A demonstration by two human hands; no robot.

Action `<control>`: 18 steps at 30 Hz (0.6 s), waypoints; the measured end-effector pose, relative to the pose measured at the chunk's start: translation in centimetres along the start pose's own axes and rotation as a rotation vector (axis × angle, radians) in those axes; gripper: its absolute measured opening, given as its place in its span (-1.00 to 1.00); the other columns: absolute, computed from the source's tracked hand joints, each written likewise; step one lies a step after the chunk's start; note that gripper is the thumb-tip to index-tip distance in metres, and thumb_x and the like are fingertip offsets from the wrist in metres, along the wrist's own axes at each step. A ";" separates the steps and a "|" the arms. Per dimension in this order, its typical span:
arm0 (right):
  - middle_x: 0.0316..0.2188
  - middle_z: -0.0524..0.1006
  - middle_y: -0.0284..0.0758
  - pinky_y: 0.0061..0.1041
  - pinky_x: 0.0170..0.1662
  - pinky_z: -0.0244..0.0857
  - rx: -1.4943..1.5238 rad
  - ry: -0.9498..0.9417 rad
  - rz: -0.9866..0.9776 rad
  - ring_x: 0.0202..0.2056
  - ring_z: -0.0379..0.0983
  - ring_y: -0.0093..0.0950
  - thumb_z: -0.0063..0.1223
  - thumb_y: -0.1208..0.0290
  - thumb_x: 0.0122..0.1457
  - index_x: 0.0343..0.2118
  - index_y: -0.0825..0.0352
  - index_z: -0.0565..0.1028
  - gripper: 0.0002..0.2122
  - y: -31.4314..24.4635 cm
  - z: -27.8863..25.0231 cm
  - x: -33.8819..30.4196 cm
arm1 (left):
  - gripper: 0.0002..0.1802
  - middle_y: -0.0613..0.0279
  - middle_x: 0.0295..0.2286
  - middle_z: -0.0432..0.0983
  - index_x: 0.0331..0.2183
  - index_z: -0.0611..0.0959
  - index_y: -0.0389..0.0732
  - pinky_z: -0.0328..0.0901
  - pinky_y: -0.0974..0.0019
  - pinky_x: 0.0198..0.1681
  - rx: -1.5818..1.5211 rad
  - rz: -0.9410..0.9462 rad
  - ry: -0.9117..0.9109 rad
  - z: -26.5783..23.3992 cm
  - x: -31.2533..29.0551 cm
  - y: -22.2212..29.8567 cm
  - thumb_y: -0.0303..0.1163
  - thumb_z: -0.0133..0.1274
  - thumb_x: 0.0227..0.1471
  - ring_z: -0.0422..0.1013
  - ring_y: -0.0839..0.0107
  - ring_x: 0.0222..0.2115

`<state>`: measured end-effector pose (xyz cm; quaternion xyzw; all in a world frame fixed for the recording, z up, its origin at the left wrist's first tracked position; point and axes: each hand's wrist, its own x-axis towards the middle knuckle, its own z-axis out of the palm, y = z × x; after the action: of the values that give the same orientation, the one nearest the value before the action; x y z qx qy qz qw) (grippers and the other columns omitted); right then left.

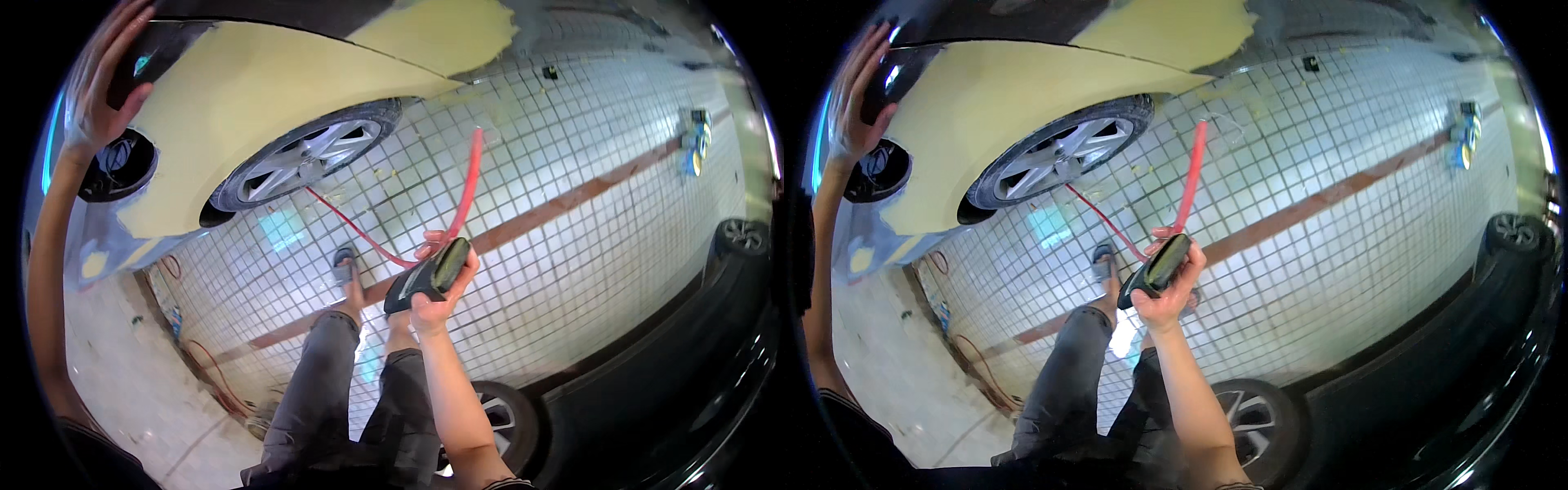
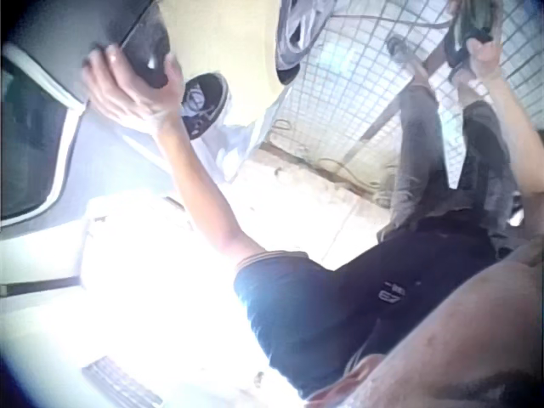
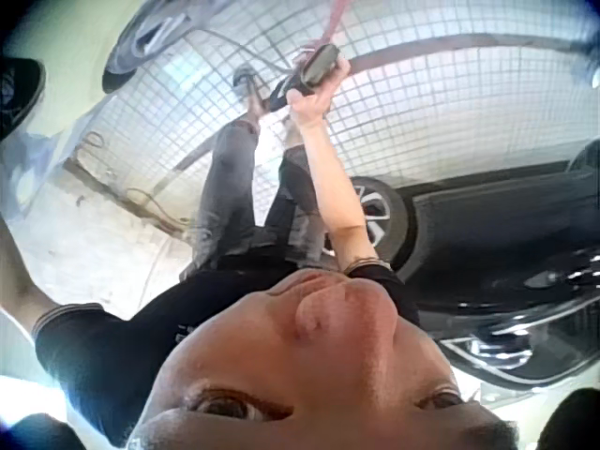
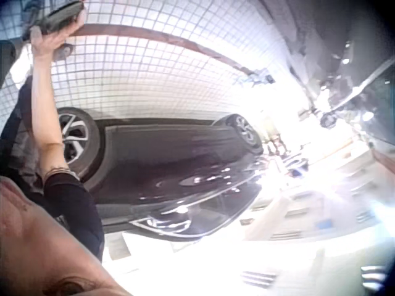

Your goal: The person applies a yellow substance to the rear quarter panel of a silver car using a black sponge and a red hose. They then move to the trunk, pick up a yellow sanding sheet, and place it on the trunk lid.

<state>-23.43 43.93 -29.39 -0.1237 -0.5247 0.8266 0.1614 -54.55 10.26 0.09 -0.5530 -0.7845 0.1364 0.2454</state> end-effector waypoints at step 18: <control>-0.10 0.41 -0.13 -0.22 -0.18 0.50 -0.541 -1.455 -0.191 -0.17 0.48 -0.15 0.58 0.16 -0.51 -0.03 0.20 0.58 -0.22 4.1 -4.4 23.1 | -0.37 -0.07 0.05 0.41 0.14 0.42 -0.22 0.28 0.13 0.14 -1.650 -1.573 -0.107 16.3 10.2 34.8 -0.22 0.28 0.13 0.38 0.09 0.05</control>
<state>-43.57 55.10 -35.81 0.4597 -0.6904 0.5258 -0.1886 -38.15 32.92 -28.18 0.1056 -0.7735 -0.5889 -0.2092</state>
